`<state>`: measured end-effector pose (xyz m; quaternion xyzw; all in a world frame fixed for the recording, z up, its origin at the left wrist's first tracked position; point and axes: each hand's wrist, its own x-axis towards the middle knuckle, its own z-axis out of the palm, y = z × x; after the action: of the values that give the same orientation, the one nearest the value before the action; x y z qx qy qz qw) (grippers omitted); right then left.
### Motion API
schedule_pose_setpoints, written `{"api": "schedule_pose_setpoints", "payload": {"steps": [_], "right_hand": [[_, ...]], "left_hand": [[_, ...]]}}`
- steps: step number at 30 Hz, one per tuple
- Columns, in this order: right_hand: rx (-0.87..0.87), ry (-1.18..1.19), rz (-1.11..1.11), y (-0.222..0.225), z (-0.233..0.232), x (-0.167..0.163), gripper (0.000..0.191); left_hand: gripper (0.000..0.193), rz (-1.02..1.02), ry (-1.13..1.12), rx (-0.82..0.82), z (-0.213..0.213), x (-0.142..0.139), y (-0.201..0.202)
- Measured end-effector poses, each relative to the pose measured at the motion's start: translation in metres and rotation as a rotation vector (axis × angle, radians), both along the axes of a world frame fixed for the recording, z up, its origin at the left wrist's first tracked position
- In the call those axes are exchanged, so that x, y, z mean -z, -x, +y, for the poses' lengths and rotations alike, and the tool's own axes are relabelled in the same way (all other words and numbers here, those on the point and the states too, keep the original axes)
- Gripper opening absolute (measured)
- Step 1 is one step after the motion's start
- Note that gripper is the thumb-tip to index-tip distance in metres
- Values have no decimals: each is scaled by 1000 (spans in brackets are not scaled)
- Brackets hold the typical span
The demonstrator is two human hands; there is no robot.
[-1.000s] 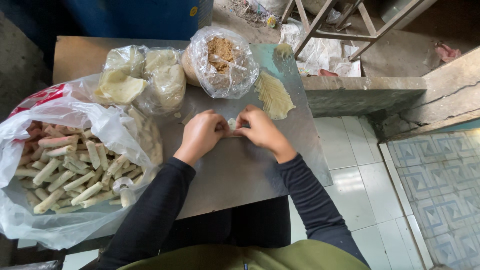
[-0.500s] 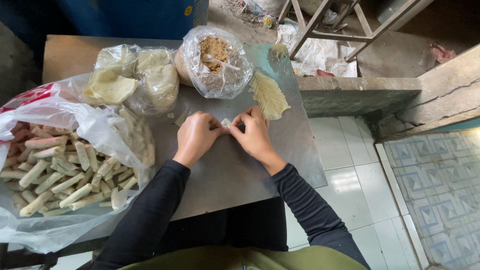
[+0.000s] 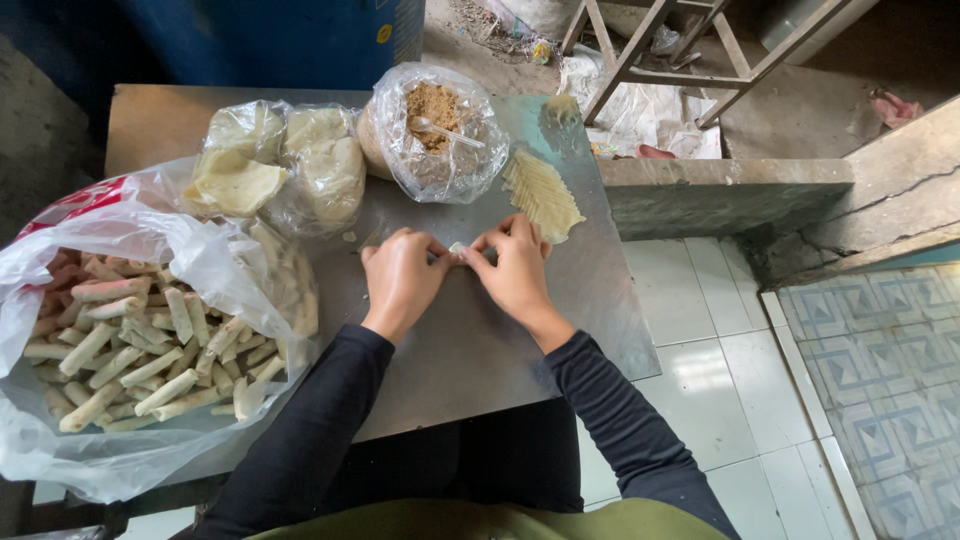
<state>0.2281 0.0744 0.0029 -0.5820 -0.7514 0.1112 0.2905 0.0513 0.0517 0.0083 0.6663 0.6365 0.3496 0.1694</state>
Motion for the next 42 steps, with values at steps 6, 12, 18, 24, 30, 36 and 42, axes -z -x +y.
{"api": "schedule_pose_setpoints", "payload": {"steps": [6,12,18,24,30,36,42], "right_hand": [[-159,-67,1,-9,4,-3,8],[-131,-136,-30,-7,2,-1,8],[131,-114,-40,15,15,3,21],[151,-102,-92,30,45,0,24],[130,-228,118,-27,71,-15,14],[44,-54,203,-110,67,-29,18],[107,-117,56,-116,69,-22,14]], "left_hand": [[5,98,-172,102,1,-5,7],[3,119,-217,12,-5,-3,-1],[17,173,-154,-293,14,1,-24],[26,282,-253,-349,45,-9,-23],[16,127,-196,-57,37,-11,3],[6,137,-237,23,21,-29,5],[9,271,-458,-163,-68,-60,6]]}}
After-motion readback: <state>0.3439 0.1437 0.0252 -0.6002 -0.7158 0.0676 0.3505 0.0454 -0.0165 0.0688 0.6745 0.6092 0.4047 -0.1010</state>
